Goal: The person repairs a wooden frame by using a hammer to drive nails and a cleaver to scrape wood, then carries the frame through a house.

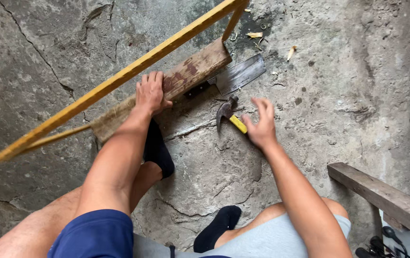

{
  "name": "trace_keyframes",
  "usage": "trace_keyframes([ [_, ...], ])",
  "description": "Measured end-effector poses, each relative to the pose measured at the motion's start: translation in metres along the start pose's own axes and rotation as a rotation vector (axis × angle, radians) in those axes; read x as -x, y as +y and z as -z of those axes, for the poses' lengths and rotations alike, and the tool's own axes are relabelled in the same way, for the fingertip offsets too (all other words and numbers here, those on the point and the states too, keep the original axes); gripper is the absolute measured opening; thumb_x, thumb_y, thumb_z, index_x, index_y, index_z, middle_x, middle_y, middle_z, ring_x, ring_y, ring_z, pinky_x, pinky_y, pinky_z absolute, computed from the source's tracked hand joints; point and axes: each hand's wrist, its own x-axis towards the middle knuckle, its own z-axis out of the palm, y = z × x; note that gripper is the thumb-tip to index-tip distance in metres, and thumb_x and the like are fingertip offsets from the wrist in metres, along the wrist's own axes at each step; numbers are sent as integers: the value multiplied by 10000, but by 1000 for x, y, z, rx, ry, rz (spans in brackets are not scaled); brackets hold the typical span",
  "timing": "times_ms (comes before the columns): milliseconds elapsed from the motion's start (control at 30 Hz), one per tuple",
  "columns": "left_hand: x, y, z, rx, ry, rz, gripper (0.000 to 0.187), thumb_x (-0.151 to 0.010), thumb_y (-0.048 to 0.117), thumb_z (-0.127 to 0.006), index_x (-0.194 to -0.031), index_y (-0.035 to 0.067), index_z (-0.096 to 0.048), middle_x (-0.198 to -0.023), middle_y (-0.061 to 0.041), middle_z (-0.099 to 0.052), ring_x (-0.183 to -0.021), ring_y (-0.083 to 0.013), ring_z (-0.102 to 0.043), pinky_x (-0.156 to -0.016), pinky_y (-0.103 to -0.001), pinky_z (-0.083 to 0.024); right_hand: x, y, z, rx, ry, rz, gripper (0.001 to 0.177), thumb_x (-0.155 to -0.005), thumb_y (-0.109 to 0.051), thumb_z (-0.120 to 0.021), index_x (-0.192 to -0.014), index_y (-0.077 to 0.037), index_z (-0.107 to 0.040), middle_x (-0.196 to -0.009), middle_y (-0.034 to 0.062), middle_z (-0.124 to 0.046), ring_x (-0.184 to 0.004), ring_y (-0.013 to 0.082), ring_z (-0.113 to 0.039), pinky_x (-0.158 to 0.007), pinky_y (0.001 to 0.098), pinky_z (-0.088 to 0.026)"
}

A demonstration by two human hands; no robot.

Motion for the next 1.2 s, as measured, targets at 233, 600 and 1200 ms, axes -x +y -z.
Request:
trace_keyframes([
  [233,-11,80,95,-14,-72,-308,962,-547,291,-984,-1375,125,-523,-1362,-100,-549,-1254,-354,-489,-999,-517,-427,-96,-38,137,-483,399,200,1181,-906,-681,-783,-1643,-66,-94,-1660,204,-315,-1564,291,-346,-1272,438,-401],
  [600,-54,196,95,26,-351,-719,720,-619,287,-855,-1277,129,-607,-1229,-114,-641,-1218,-330,-581,-1046,-480,-510,-64,56,205,-868,588,-79,649,-947,-682,-708,-903,-54,-549,-778,57,-570,-657,190,-623,-638,384,-589],
  [1200,-119,225,-81,1796,-578,137,1006,-790,657,-729,-1484,38,-346,-1470,-238,-505,-1254,-394,-626,-1039,-595,-544,82,168,247,-899,991,-271,644,-1007,-678,-627,-873,-54,-547,-708,77,-551,-589,229,-576,-575,411,-532],
])
